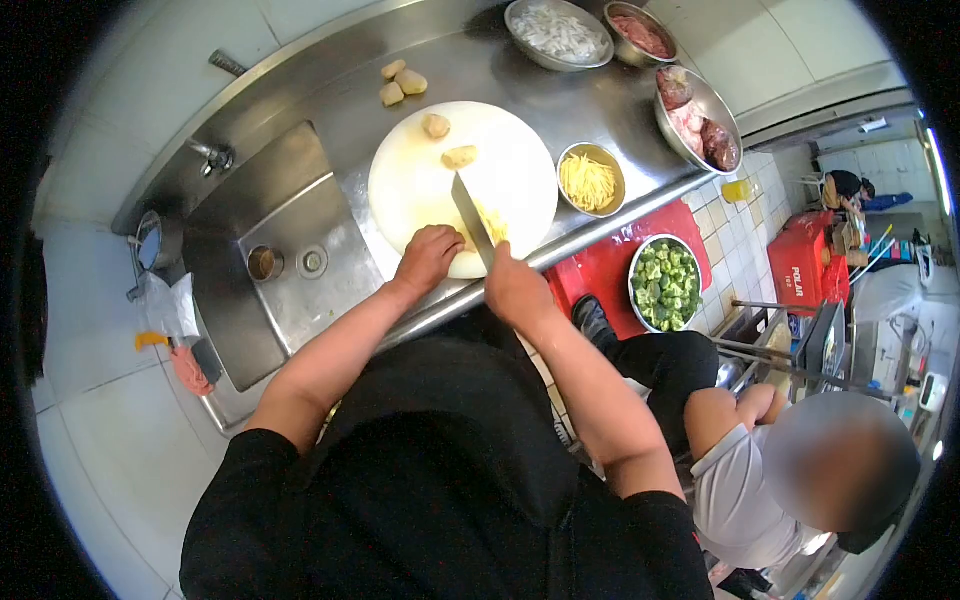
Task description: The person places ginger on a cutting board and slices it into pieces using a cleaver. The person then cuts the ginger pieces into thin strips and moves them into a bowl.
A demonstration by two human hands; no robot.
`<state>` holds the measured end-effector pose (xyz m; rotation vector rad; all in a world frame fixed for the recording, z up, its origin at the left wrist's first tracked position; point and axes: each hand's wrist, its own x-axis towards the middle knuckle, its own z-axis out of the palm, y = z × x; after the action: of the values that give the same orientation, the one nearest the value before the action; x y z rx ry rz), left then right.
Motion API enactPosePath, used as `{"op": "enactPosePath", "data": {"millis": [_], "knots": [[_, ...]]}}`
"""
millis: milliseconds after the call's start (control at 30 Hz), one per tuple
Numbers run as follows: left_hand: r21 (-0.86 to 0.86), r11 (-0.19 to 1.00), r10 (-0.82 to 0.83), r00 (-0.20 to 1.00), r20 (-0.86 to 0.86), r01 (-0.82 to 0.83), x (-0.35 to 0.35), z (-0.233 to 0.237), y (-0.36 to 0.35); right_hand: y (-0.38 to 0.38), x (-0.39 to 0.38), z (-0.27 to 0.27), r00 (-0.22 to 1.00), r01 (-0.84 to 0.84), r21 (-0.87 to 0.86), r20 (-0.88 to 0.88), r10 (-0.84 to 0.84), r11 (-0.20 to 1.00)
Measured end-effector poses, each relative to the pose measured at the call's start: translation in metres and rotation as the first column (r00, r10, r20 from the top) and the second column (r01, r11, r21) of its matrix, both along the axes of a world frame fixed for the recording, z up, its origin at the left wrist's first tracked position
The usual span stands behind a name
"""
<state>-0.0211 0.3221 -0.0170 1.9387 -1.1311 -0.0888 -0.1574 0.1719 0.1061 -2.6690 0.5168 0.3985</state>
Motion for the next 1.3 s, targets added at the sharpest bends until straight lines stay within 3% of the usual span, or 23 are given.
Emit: {"op": "enactPosePath", "data": {"millis": [33, 100, 133, 233, 267, 433, 500, 633, 767, 833, 933, 967, 1033, 1133, 1300], "knots": [[-0.002, 1.0, -0.009, 1.0, 0.011, 0.009, 0.003, 0.0, -0.003, -0.005, 0.014, 0.015, 1.0, 0.009, -0.002, 0.011, -0.009, 1.0], [-0.039, 0.999, 0.022, 1.0, 0.013, -0.022, -0.001, -0.003, 0.0, -0.005, 0.031, 0.044, 0.989, -0.003, 0.06, -0.147, 0.012, 0.998], [-0.04, 0.999, 0.025, 1.0, 0.011, -0.024, -0.002, -0.003, 0.001, -0.001, 0.017, 0.048, 0.993, -0.023, 0.066, -0.114, 0.031, 0.998], [-0.049, 0.998, 0.044, 0.999, 0.027, -0.043, -0.003, -0.003, 0.0, 0.013, -0.036, -0.015, 0.991, -0.098, -0.099, -0.096, 0.089, 0.99], [-0.015, 0.999, 0.03, 1.0, -0.006, -0.03, -0.004, -0.003, 0.001, 0.017, -0.046, -0.033, 0.999, -0.027, -0.098, 0.022, 0.03, 0.995], [-0.007, 1.0, -0.015, 1.0, 0.004, 0.015, 0.003, 0.003, 0.0, -0.004, 0.01, 0.005, 0.994, -0.041, -0.024, 0.097, 0.043, 0.999], [-0.025, 1.0, 0.006, 1.0, 0.014, -0.006, 0.001, 0.001, 0.001, -0.001, 0.016, 0.028, 0.997, -0.013, 0.022, -0.08, 0.015, 1.0], [-0.011, 1.0, 0.016, 1.0, -0.008, -0.016, 0.0, 0.003, 0.0, 0.02, -0.039, -0.007, 0.999, -0.036, -0.044, -0.016, 0.036, 0.998], [-0.041, 0.999, -0.035, 0.999, 0.007, 0.036, 0.0, -0.001, -0.001, 0.0, -0.005, -0.018, 0.989, -0.073, -0.054, 0.127, 0.08, 0.996], [-0.063, 0.997, -0.032, 0.999, 0.023, 0.034, 0.004, 0.0, 0.0, -0.004, 0.02, 0.014, 0.999, -0.032, -0.022, -0.018, 0.032, 0.999], [-0.055, 0.998, -0.018, 0.999, 0.029, 0.019, 0.003, 0.002, -0.003, 0.01, -0.011, 0.022, 0.991, -0.016, 0.003, -0.135, 0.016, 1.0], [-0.041, 0.999, -0.021, 1.0, 0.016, 0.022, 0.003, 0.003, -0.002, 0.016, -0.03, 0.004, 0.999, -0.003, -0.003, -0.046, 0.003, 1.0], [-0.027, 0.999, -0.026, 1.0, 0.001, 0.026, 0.001, 0.004, -0.001, 0.026, -0.037, -0.007, 0.998, -0.046, -0.104, -0.042, 0.041, 0.994], [0.01, 0.999, -0.05, 0.999, -0.014, 0.05, 0.0, 0.003, 0.0, 0.007, -0.004, -0.002, 0.998, -0.041, -0.04, 0.035, 0.043, 0.998], [-0.019, 0.999, -0.032, 0.999, 0.02, 0.033, 0.004, 0.0, -0.003, 0.013, -0.018, 0.021, 0.997, -0.008, 0.045, -0.074, 0.011, 0.999]]}}
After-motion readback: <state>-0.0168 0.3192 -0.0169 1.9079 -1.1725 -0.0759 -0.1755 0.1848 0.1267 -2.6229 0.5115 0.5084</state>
